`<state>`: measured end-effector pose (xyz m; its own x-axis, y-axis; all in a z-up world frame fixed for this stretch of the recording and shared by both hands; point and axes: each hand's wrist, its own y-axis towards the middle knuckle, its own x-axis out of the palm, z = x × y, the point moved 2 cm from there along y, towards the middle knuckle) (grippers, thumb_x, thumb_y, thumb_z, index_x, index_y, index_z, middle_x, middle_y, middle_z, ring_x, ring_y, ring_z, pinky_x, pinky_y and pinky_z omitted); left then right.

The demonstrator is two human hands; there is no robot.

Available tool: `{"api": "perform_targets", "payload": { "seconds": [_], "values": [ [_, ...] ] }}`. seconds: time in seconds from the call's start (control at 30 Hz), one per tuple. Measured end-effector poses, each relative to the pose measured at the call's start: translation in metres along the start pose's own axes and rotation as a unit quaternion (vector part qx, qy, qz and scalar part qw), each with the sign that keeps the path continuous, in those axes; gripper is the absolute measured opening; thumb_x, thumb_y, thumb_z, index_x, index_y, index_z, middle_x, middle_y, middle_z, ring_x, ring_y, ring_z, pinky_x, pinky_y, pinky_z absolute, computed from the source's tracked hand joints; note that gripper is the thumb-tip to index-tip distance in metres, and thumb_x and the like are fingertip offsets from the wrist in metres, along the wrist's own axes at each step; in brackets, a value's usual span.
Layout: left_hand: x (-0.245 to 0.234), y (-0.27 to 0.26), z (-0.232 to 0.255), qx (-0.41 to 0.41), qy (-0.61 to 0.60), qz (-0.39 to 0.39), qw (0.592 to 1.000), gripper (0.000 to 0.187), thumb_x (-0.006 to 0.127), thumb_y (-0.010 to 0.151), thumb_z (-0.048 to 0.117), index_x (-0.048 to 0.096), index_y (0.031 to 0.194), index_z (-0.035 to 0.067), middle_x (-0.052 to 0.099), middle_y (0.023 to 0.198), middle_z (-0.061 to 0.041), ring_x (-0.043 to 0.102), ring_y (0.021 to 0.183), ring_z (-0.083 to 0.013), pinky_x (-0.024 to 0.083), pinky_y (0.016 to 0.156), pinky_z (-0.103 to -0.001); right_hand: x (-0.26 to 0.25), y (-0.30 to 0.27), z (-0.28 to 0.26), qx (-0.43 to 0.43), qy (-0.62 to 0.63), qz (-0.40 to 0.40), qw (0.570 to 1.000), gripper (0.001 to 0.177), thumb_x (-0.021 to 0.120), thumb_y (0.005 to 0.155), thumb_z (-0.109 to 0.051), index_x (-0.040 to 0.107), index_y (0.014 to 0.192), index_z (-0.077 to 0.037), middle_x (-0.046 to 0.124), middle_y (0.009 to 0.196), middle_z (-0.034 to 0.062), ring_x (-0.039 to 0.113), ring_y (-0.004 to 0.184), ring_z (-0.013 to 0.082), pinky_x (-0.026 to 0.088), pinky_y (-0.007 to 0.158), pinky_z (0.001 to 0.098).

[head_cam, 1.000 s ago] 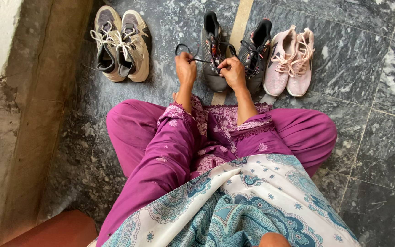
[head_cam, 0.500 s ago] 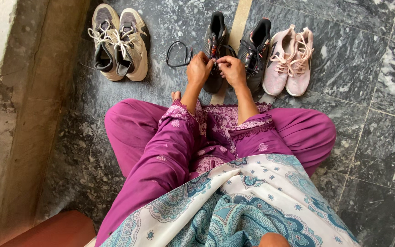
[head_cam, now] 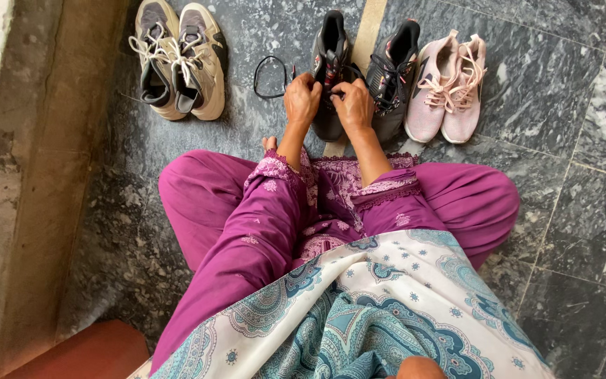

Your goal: The person sits cross-legged on a tiled floor and laces a pair of dark-colored shoes by hand. They thread the laces through the eyelets and tie a knot, working on one shoe at a time while other shoes remain nearby.

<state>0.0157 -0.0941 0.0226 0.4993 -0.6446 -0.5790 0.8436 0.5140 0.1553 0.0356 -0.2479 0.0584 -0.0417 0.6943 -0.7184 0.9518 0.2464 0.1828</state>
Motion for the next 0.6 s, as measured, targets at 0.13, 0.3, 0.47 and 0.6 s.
{"api": "perform_targets", "payload": {
  "seconds": [0.13, 0.3, 0.47, 0.6],
  "values": [
    [-0.002, 0.004, -0.007, -0.076, -0.073, -0.043, 0.994, 0.025, 0.069, 0.078, 0.027, 0.07, 0.082, 0.002, 0.07, 0.072, -0.016, 0.069, 0.068, -0.0313, 0.052, 0.066, -0.043, -0.008, 0.002, 0.0, -0.031, 0.01, -0.01, 0.999, 0.014, 0.085, 0.076, -0.012, 0.078, 0.089, -0.012, 0.059, 0.091, 0.0132, 0.064, 0.084, 0.0333, 0.051, 0.074, 0.0456],
    [-0.005, 0.003, -0.012, -0.056, -0.06, -0.096, 0.992, 0.026, 0.071, 0.078, 0.028, 0.071, 0.082, 0.002, 0.068, 0.069, -0.015, 0.067, 0.064, -0.0268, 0.052, 0.065, -0.04, 0.0, -0.007, 0.0, -0.129, -0.005, 0.025, 0.991, 0.01, 0.082, 0.077, -0.005, 0.073, 0.082, -0.007, 0.059, 0.091, 0.013, 0.063, 0.088, 0.0336, 0.051, 0.078, 0.0458],
    [-0.011, 0.001, -0.006, -0.069, -0.062, -0.075, 0.993, 0.024, 0.068, 0.077, 0.026, 0.07, 0.082, 0.002, 0.07, 0.07, -0.016, 0.068, 0.065, -0.0298, 0.052, 0.065, -0.041, 0.022, -0.003, 0.016, -0.05, 0.121, -0.022, 0.991, 0.009, 0.078, 0.075, -0.005, 0.07, 0.077, -0.003, 0.059, 0.085, 0.0116, 0.063, 0.075, 0.026, 0.05, 0.07, 0.0387],
    [-0.018, 0.001, 0.0, -0.054, -0.041, -0.049, 0.997, 0.024, 0.066, 0.078, 0.026, 0.071, 0.083, 0.003, 0.07, 0.074, -0.018, 0.069, 0.07, -0.0342, 0.053, 0.069, -0.043, 0.037, 0.0, 0.044, 0.071, 0.363, -0.089, 0.925, 0.005, 0.074, 0.08, -0.008, 0.071, 0.083, -0.005, 0.064, 0.084, 0.0015, 0.058, 0.072, 0.0111, 0.046, 0.069, 0.0273]
  ]
}}
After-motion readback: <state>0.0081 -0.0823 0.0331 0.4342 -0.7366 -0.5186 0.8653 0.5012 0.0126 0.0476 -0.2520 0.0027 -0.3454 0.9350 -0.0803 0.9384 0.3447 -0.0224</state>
